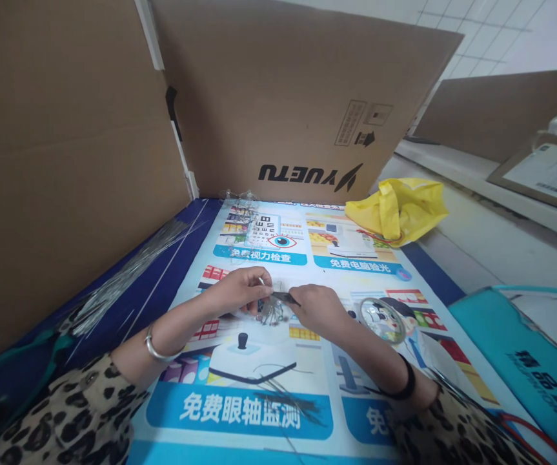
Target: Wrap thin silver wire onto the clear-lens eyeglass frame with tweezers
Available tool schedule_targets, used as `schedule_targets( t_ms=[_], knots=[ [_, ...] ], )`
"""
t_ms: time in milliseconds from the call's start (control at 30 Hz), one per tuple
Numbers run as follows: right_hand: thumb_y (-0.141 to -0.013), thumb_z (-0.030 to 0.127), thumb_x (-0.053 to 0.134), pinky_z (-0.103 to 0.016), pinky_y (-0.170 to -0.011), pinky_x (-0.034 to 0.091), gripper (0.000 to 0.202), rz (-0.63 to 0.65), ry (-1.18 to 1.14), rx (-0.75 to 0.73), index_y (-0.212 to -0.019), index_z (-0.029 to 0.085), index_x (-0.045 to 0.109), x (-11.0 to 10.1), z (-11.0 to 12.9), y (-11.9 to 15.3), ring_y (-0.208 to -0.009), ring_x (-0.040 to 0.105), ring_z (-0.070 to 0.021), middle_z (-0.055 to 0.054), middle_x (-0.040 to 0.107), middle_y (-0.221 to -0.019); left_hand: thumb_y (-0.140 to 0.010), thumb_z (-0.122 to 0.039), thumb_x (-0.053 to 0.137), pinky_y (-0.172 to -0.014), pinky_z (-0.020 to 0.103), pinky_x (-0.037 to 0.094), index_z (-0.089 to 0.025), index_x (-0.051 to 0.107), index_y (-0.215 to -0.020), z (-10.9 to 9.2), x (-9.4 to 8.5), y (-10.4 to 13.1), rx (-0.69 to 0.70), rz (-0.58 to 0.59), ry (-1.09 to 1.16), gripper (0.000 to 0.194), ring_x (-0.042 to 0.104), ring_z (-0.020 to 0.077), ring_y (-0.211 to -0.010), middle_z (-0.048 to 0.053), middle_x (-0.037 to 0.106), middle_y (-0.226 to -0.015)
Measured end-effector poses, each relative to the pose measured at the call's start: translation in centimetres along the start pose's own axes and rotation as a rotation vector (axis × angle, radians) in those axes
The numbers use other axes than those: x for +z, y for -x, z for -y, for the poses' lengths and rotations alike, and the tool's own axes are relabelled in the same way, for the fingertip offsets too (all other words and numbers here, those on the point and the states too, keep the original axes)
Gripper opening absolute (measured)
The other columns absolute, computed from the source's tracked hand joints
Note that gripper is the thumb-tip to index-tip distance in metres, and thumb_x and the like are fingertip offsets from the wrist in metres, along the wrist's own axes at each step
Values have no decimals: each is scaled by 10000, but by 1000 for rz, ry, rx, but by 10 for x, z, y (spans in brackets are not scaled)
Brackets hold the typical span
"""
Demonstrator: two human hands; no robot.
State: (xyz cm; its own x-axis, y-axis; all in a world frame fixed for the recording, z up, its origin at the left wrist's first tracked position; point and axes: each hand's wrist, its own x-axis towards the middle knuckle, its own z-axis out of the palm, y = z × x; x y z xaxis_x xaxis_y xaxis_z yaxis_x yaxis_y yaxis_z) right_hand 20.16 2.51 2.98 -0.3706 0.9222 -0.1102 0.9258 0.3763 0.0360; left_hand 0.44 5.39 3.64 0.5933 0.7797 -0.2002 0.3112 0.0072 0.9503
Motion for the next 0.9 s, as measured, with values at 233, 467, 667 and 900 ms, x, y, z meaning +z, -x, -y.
schedule_targets(
  t_ms=[233,467,667,900],
  knots=[
    [-862,302,433,-240,-584,359,202,-27,41,-13,-840,195,603,-2,0,1,-788,603,-182,-57,664,-847,-833,-314,444,-431,165,398,-193,449,-834,-2,1,3,56,16,-131,120,534,62,-460,-48,553,-677],
    [-847,256,446,-243,-577,355,172,-59,64,-24,-831,192,605,-2,1,2,-777,595,-180,-57,658,-828,-817,-313,458,-418,161,380,-190,455,-791,-4,4,4,59,-47,-220,126,513,64,-448,-57,513,-618],
    [-835,236,455,-243,-566,342,151,-88,79,-28,-810,186,596,1,0,2,-755,592,-184,-57,657,-809,-809,-322,459,-424,169,367,-193,460,-793,-1,6,2,73,-71,-260,130,537,66,-463,-39,543,-737],
    [-828,235,450,-247,-537,321,159,-116,87,-40,-792,187,597,2,0,3,-720,589,-184,-56,657,-784,-836,-275,413,-506,191,336,-235,508,-828,-12,11,8,131,-121,-585,104,539,104,-520,-52,570,-619]
  ],
)
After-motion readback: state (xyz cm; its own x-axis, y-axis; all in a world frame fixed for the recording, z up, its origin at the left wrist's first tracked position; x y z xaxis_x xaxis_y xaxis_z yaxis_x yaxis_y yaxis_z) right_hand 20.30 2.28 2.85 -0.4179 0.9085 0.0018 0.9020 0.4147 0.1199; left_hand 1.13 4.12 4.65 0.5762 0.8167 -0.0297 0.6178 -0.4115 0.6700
